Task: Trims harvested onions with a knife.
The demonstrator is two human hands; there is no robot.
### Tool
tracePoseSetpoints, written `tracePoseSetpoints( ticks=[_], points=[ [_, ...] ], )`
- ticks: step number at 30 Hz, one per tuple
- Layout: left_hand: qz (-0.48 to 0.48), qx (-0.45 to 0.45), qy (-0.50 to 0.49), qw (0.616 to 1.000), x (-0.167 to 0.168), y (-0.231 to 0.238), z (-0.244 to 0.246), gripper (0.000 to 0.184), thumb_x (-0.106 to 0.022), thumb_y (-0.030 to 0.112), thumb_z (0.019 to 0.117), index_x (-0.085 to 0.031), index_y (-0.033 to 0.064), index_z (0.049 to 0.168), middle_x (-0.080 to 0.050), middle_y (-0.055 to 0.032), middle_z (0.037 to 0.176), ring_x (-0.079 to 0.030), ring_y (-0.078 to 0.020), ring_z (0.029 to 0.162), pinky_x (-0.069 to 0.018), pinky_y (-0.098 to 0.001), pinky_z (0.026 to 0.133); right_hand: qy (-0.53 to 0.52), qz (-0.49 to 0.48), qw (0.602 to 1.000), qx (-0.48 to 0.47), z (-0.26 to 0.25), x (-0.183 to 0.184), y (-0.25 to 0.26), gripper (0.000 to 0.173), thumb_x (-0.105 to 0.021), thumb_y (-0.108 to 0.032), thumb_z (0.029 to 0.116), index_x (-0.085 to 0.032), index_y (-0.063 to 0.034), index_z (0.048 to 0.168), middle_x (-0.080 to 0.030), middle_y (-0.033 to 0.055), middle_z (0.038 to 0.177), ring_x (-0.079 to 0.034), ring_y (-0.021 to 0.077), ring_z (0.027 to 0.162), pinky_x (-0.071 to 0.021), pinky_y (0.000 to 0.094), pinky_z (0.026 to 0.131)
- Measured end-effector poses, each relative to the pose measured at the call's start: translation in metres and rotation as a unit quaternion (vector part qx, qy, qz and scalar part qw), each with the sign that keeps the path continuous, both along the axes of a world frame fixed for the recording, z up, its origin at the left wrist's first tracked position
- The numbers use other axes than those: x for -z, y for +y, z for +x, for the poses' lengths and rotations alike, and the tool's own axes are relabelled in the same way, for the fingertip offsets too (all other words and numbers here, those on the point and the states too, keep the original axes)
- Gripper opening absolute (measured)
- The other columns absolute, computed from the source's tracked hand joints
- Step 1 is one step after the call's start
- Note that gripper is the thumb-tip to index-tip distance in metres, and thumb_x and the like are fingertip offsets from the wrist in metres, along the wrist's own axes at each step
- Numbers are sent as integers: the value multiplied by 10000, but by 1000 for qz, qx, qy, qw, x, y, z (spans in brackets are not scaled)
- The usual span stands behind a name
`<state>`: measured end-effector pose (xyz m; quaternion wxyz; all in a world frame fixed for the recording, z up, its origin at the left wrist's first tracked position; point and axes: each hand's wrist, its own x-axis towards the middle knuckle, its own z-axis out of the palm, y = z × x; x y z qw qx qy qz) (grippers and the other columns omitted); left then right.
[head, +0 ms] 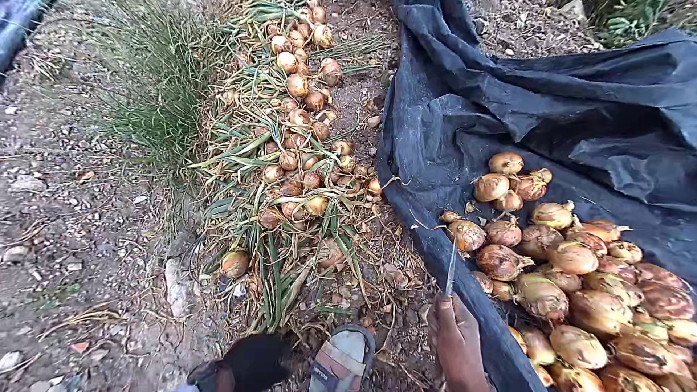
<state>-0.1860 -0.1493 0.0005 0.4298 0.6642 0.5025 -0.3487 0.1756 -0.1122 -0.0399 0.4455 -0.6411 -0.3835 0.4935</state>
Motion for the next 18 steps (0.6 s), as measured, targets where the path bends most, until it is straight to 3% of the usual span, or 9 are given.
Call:
tracePoseSetpoints(
  ticks=[2, 4, 7, 9, 12, 15, 18],
  points=[
    [189, -80, -1, 979, 12, 69, 28, 482, -511, 552, 1016, -695, 149, 1207, -689, -134, 1211, -679, -366, 1103, -553, -619, 892, 10, -26, 1000, -15, -17, 4, -4, 565, -480, -652, 981, -601, -104, 1044, -414, -57, 582, -393, 99, 422, -400, 303, 390],
    [298, -101, 24, 949, 28, 131, 50, 552, -449, 618, 1025, -714, 162, 1190, -700, -93, 1199, -693, -322, 1078, -579, -568, 867, -12, -44, 998, -33, -23, 3, -3, 541, -466, -622, 993, -601, -99, 1034, -435, -53, 582, -411, 99, 424, -417, 312, 394],
    [246, -102, 96, 959, 51, 183, 67, 699, -403, 737, 976, -707, 110, 1035, -714, -139, 1059, -700, -354, 1024, -565, -601, 814, -42, -56, 997, -39, -15, -1, -5, 527, -491, -601, 991, -629, -99, 1078, -456, -66, 597, -425, 80, 436, -425, 303, 405],
    [190, -84, 95, 974, 61, 193, 70, 746, -345, 747, 987, -711, 97, 1016, -718, -160, 1050, -694, -373, 1048, -550, -627, 835, -34, -65, 997, -25, -2, 2, -5, 486, -502, -576, 1004, -620, -110, 1076, -439, -68, 586, -413, 81, 427, -413, 298, 391],
    [156, -63, 71, 983, 73, 192, 65, 748, -304, 742, 999, -712, 116, 963, -716, -143, 997, -696, -357, 1022, -549, -616, 816, -20, -93, 995, -4, 9, 14, -8, 385, -477, -500, 1032, -595, -136, 991, -400, -66, 553, -381, 86, 404, -385, 292, 374],
    [161, -64, 54, 983, 75, 186, 59, 715, -285, 696, 1021, -688, 114, 920, -701, -133, 947, -697, -346, 977, -554, -590, 799, -17, -121, 992, -17, 3, 20, -6, 351, -502, -452, 1022, -596, -113, 1029, -419, -52, 572, -403, 99, 417, -405, 311, 387],
    [167, -61, 58, 982, 66, 180, 61, 677, -284, 626, 1051, -682, 87, 954, -707, -155, 981, -697, -363, 1009, -553, -591, 820, 0, -128, 991, -25, -8, 12, -11, 364, -517, -401, 1018, -605, -63, 1123, -451, -37, 590, -429, 108, 431, -432, 323, 404]
  ],
)
